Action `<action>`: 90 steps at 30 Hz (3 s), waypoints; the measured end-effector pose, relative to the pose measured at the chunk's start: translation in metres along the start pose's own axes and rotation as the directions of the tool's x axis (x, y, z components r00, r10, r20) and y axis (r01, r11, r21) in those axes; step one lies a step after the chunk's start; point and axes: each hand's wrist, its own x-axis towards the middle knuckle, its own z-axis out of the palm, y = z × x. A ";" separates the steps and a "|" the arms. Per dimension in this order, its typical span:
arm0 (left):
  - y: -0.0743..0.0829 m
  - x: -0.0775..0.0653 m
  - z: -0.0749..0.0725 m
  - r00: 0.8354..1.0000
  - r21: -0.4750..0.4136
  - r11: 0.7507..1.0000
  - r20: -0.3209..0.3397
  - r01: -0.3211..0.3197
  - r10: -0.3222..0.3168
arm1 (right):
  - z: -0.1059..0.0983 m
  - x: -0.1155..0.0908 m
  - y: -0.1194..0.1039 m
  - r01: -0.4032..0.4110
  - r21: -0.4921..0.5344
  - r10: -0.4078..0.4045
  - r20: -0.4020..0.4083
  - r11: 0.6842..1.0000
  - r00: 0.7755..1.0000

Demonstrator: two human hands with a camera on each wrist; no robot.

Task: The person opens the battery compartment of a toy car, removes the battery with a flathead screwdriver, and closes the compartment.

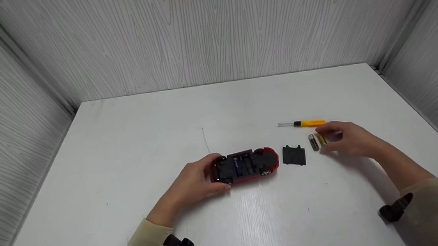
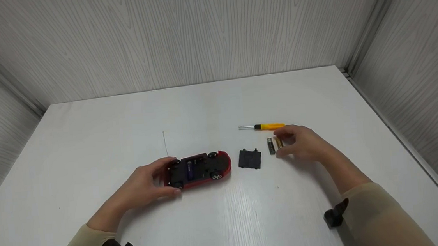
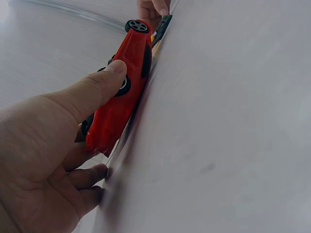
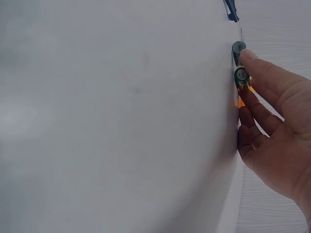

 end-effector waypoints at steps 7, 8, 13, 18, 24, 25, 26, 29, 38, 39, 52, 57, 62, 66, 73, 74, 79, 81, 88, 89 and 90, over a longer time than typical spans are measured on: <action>0.000 0.000 0.000 1.000 0.002 1.000 0.002 0.000 0.000 | 0.000 -0.001 0.002 0.009 0.004 -0.009 -0.010 1.000 1.000; 0.000 0.000 0.000 1.000 0.005 1.000 0.002 -0.002 0.002 | 0.000 -0.001 0.002 0.009 0.005 -0.009 -0.010 1.000 1.000; 0.000 0.001 0.001 1.000 0.016 1.000 0.001 -0.010 0.010 | -0.002 -0.002 0.001 0.008 0.021 -0.008 -0.013 1.000 1.000; 0.000 0.001 0.001 1.000 0.021 1.000 -0.002 -0.007 0.007 | -0.005 -0.005 -0.002 0.010 0.057 -0.009 -0.022 0.998 1.000; 0.002 0.001 0.001 1.000 0.030 1.000 -0.005 -0.001 0.001 | -0.008 -0.010 -0.018 0.076 0.101 -0.069 -0.072 0.992 0.995; 0.002 0.001 0.001 1.000 0.031 1.000 -0.005 0.001 -0.001 | -0.008 -0.010 -0.022 0.093 0.092 -0.086 -0.084 0.991 0.993; 0.002 0.001 0.001 1.000 0.032 0.999 -0.004 0.003 -0.003 | -0.008 -0.010 -0.027 0.110 0.086 -0.102 -0.094 0.990 0.990; 0.001 0.001 0.001 1.000 0.029 1.000 -0.003 0.001 -0.001 | -0.004 -0.010 -0.042 0.159 0.071 -0.150 -0.114 0.985 0.982; 0.002 0.002 0.001 1.000 0.023 1.000 0.001 0.018 -0.018 | 0.017 -0.011 -0.092 0.226 0.082 -0.220 -0.084 0.971 0.972; 0.002 0.002 0.001 1.000 0.025 1.000 0.001 0.018 -0.018 | 0.020 -0.010 -0.097 0.242 0.086 -0.236 -0.082 0.966 0.968; 0.000 0.001 0.002 1.000 0.011 1.000 0.001 0.002 -0.002 | 0.066 0.005 -0.147 0.395 0.089 -0.396 -0.004 0.915 0.918; 0.000 0.001 0.002 1.000 0.009 1.000 -0.002 -0.002 0.002 | 0.078 0.010 -0.155 0.368 0.092 -0.372 0.026 0.925 0.928; 0.000 0.001 0.001 1.000 0.017 1.000 -0.003 0.004 -0.004 | 0.085 0.013 -0.160 0.338 0.087 -0.343 0.038 0.937 0.939; 0.001 0.001 0.001 1.000 0.020 1.000 -0.003 0.001 -0.001 | 0.090 0.015 -0.161 0.357 0.085 -0.361 0.038 0.930 0.932; 0.001 0.001 0.001 1.000 0.026 1.000 -0.005 -0.017 0.017 | 0.097 0.020 -0.161 0.393 0.081 -0.397 0.034 0.916 0.917; 0.001 0.001 0.001 1.000 0.026 0.999 -0.006 -0.020 0.020 | 0.098 0.021 -0.162 0.396 0.079 -0.400 0.035 0.915 0.916; 0.001 0.001 0.001 1.000 0.021 0.999 -0.007 -0.024 0.024 | 0.104 0.023 -0.165 0.421 0.077 -0.426 0.048 0.904 0.904; 0.001 0.001 0.001 1.000 0.014 1.000 -0.005 -0.017 0.017 | 0.107 0.024 -0.166 0.435 0.072 -0.439 0.052 0.898 0.897; 0.001 0.001 0.001 1.000 0.003 1.000 -0.002 -0.001 0.001 | 0.111 0.027 -0.166 0.447 0.033 -0.448 0.062 0.894 0.892; 0.001 0.001 0.001 1.000 0.006 1.000 -0.003 0.000 0.000 | 0.112 0.027 -0.166 0.445 0.029 -0.446 0.064 0.895 0.893; 0.002 0.001 0.001 1.000 0.006 1.000 -0.004 0.001 -0.001 | 0.112 0.027 -0.166 0.443 0.025 -0.443 0.064 0.896 0.894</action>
